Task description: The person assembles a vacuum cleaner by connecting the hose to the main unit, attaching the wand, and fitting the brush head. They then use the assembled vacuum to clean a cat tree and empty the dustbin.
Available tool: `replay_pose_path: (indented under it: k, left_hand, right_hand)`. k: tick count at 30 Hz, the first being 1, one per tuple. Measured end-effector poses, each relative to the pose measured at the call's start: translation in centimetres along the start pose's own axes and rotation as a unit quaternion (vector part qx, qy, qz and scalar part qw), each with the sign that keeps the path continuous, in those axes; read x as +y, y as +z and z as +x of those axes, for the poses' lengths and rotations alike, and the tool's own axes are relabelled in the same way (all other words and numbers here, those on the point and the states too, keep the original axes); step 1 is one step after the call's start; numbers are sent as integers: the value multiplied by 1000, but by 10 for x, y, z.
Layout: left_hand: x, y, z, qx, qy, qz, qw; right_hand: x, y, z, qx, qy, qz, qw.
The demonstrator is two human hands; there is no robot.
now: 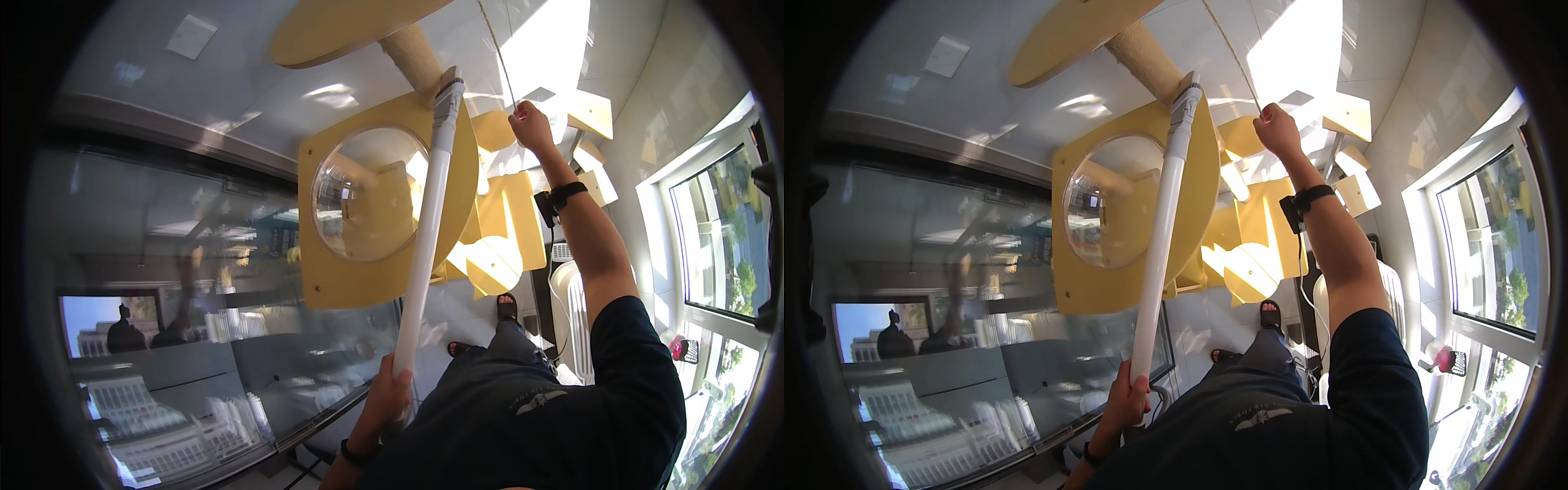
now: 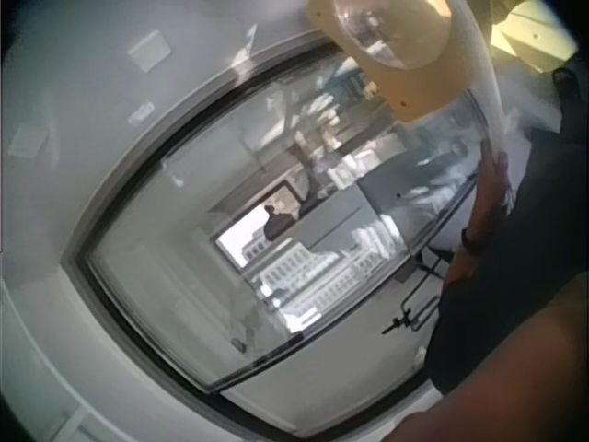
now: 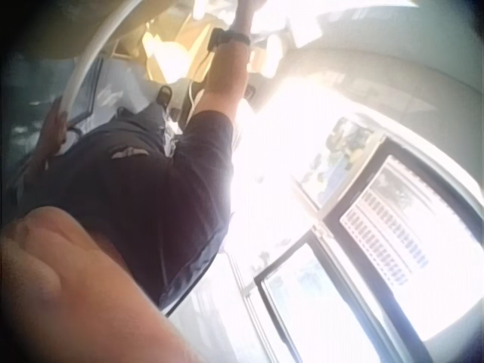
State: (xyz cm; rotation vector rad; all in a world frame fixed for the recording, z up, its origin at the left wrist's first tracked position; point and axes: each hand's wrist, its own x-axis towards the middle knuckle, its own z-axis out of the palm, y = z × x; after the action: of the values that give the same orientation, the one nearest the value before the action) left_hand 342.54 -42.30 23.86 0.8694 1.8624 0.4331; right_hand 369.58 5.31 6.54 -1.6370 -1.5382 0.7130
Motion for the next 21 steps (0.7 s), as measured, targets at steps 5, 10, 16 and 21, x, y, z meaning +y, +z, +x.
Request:
replay_pose_path:
  k: [5,10,16,21]
  left_hand:
    - [-10,-6,-9,1,-3,-7,1000]
    - [-19,-10,-17,1,26,-16,1000]
    - [-26,-12,-22,4,33,-45,998]
    - [-40,-14,-26,22,30,-76,996]
  right_hand:
    - [19,6,-8,10,12,-77,997]
    - [39,16,-15,38,-2,-117,992]
    - [39,16,-24,51,0,-198,979]
    - [24,6,-40,21,12,-245,969]
